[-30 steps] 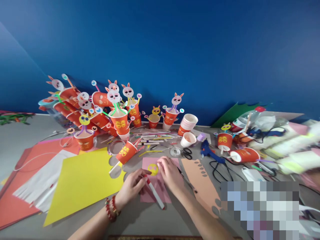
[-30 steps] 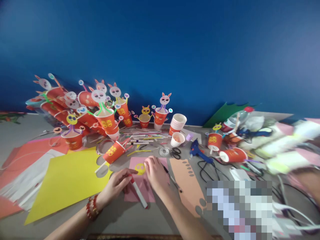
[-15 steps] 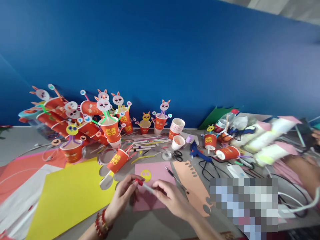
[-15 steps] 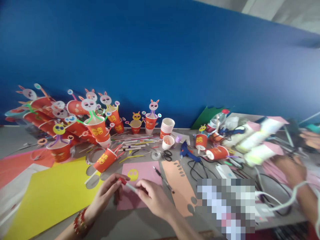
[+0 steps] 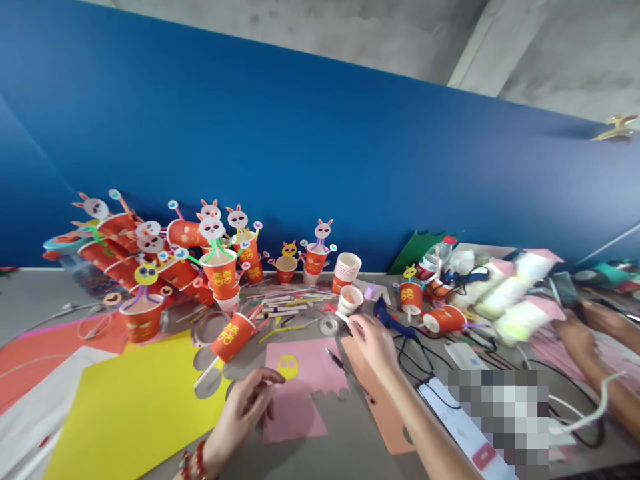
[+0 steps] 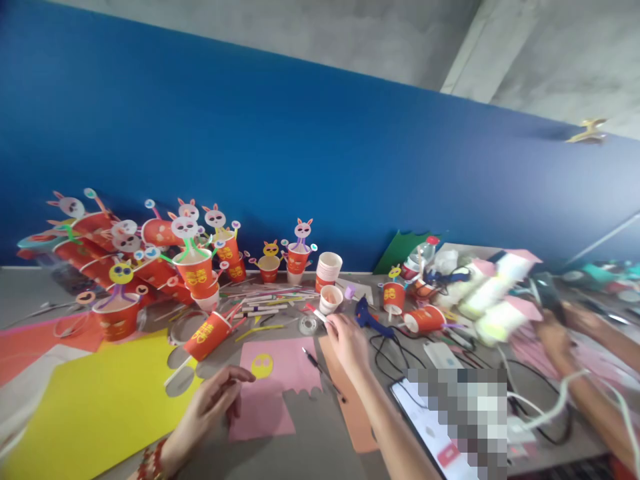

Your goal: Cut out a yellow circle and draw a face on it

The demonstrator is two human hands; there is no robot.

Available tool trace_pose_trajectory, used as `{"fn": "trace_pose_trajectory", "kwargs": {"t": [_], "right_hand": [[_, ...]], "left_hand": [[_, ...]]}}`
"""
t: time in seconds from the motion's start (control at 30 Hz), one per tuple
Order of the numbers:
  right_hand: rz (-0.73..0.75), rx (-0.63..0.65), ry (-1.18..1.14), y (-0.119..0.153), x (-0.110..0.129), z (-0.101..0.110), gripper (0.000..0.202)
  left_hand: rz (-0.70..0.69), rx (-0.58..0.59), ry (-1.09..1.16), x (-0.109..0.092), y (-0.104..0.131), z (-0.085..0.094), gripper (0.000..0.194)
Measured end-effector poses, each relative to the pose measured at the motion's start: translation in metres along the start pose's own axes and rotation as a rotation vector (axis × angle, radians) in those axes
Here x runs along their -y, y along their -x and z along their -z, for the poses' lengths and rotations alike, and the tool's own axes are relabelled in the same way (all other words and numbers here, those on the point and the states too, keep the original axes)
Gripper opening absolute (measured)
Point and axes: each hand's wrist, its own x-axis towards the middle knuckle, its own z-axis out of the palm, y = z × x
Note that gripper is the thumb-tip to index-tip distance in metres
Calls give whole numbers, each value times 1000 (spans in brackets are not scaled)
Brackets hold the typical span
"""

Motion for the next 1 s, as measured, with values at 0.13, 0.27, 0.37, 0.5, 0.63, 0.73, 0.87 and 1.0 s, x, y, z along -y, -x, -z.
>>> {"fn": "trace_pose_trajectory", "kwargs": {"t": [0.13, 0.27, 0.37, 0.5, 0.63, 0.73, 0.87, 1.0], "right_hand": [[119, 41, 54, -19, 24, -9, 20], [183, 66, 34, -53, 44, -24, 19], [203, 50, 14, -64, 56, -30, 22], [240, 91, -116, -41, 74, -24, 21], [196, 236, -262, 3, 81, -10, 23], [113, 205, -260, 26, 71, 0, 21], [74, 146, -174, 44, 50, 3, 21], [74, 120, -105, 58, 41, -8, 24]], "left_hand": [[-10, 10, -34, 1, 1, -2, 40], [-68, 7, -125, -2, 2, -1, 35], [-115, -19, -263, -5, 1, 2, 29], [-284, -58, -539, -11, -1, 3, 21], [-360, -11, -704, -16, -3, -2, 28], [-359, 47, -801, -19, -2, -6, 35], [-347, 83, -895, -19, 1, -9, 40], [-365, 102, -942, -17, 3, -13, 42]]}}
